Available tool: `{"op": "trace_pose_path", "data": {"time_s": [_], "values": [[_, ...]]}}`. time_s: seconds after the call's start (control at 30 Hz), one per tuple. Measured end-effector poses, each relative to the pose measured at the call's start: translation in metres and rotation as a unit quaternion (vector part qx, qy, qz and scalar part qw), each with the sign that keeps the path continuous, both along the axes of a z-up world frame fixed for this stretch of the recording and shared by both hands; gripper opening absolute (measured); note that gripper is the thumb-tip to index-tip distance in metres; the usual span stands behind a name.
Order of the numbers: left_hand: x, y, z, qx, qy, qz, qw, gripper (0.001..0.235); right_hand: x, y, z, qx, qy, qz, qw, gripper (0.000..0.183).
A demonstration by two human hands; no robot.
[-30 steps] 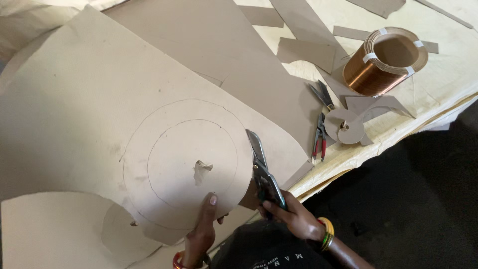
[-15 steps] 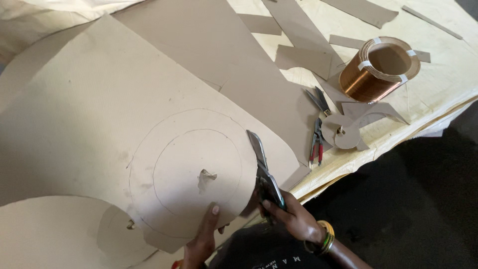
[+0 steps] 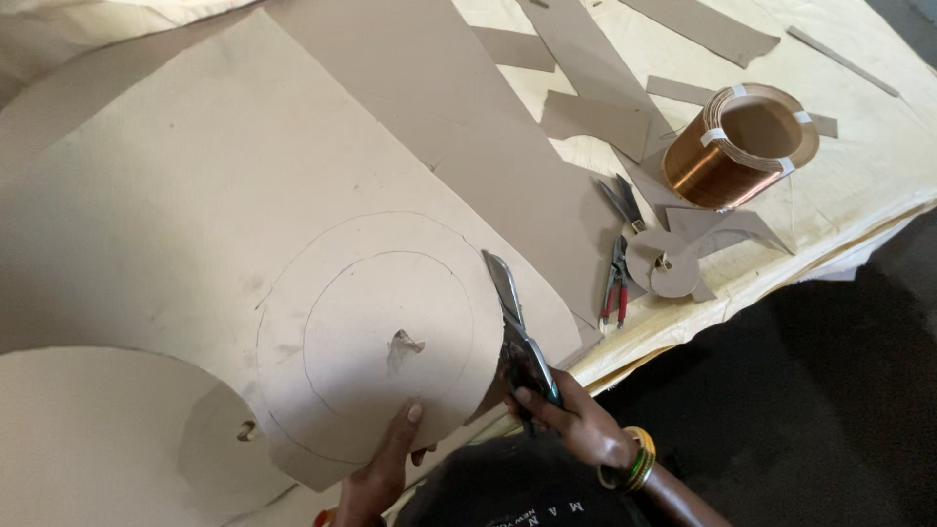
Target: The person uses shears to cut a circular shape from a sheet of cardboard, following a pre-drawn outline. After cutting the outer circle, they cut out the inner circle to form a ring. The finished ring is placed with other similar pieces on the table.
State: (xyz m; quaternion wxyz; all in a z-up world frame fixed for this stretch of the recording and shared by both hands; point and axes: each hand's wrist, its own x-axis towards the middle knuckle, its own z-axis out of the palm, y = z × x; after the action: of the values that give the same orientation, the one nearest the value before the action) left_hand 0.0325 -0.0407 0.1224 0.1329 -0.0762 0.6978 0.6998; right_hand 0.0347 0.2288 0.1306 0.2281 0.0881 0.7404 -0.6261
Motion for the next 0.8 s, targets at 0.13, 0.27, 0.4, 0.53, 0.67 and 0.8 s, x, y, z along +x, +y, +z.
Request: {"op": "trace_pose_path", "data": {"time_s": [0.13, 0.27, 0.4, 0.53, 0.67, 0.8], "values": [[-0.003, -0.001, 0.007, 0.004, 0.001, -0.005, 1.000, 0.030, 0.000, -0.002, -0.005, -0.029, 0.095, 0.031, 0.995, 0.029], [-0.002, -0.002, 0.004, 0.051, 0.032, 0.007, 0.998, 0.025, -0.002, 0.005, -0.003, -0.025, 0.083, 0.063, 0.994, 0.028], [-0.004, -0.012, 0.002, 0.029, -0.024, -0.025, 0.999, 0.026, -0.008, 0.013, 0.003, -0.055, 0.105, 0.078, 0.990, 0.026], [-0.004, -0.023, 0.000, 0.034, -0.056, -0.003, 0.998, 0.023, -0.002, 0.012, 0.004, 0.008, 0.076, 0.059, 0.995, 0.027], [-0.004, -0.021, -0.004, 0.078, -0.037, 0.007, 0.996, 0.021, 0.000, 0.009, 0.004, 0.030, 0.073, 0.054, 0.995, 0.027], [-0.004, -0.021, -0.006, 0.057, -0.032, -0.006, 0.998, 0.022, -0.006, 0.014, 0.007, -0.011, 0.134, 0.087, 0.987, 0.027]]}}
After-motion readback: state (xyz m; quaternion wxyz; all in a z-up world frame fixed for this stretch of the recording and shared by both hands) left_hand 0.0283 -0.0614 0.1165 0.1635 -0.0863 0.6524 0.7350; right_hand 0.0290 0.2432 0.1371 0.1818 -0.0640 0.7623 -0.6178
